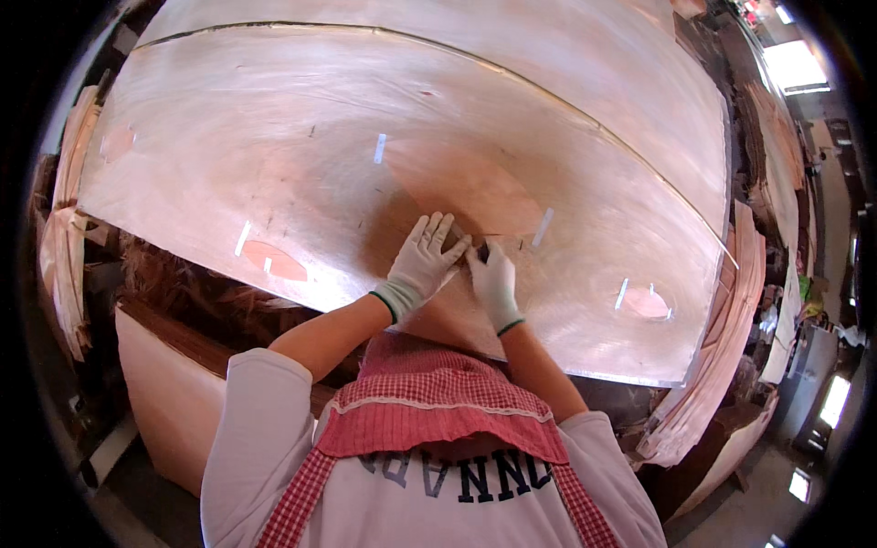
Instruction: The person prepares large sheets of wood veneer by hand, using a small tool to trim and repair imperfections on the surface. They lift, flip, and stack multiple sheets on a large table, occasionally using a long wooden rod to help position the thin wood layers.
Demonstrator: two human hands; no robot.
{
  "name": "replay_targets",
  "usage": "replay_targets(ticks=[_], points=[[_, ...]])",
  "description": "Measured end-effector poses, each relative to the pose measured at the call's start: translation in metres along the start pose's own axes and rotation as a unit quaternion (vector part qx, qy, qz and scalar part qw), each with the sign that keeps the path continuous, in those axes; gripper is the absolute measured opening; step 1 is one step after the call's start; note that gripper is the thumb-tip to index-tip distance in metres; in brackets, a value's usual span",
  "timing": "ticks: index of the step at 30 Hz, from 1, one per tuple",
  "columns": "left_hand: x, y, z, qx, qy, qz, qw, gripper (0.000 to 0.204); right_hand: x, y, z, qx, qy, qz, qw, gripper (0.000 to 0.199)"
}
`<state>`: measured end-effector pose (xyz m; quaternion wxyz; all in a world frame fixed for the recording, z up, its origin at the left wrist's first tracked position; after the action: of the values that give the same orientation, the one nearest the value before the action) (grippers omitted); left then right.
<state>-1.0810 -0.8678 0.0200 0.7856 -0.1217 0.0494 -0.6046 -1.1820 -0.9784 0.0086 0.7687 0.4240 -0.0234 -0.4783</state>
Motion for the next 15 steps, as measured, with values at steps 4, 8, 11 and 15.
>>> replay_targets(ticks=[4,8,11,15], points=[[0.002,0.003,-0.008,0.095,0.024,-0.009,0.995,0.051,-0.032,-0.013,-0.007,0.134,0.028,-0.048,0.989,0.034],[0.022,0.027,0.013,-0.068,-0.073,0.055,0.993,0.049,0.013,0.023,0.038,0.128,-0.007,-0.049,0.991,0.037],[0.084,0.046,0.049,-0.123,-0.188,0.040,0.974,0.052,0.098,0.048,0.046,0.156,-0.046,0.032,0.986,0.034],[0.152,0.052,0.030,-0.111,-0.182,-0.064,0.975,0.055,0.171,0.066,0.043,-0.101,-0.080,0.030,0.991,0.031]])
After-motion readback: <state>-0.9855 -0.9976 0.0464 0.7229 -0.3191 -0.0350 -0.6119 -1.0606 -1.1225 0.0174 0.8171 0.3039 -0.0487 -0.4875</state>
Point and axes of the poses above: each hand's wrist, its own x-axis towards the middle knuckle, its own z-axis out of the back of the hand, y = z × x, the point moved 4 cm from there along x, towards the middle knuckle, and after that the axes turned 1 degree about -z, right-handed, at the moved point
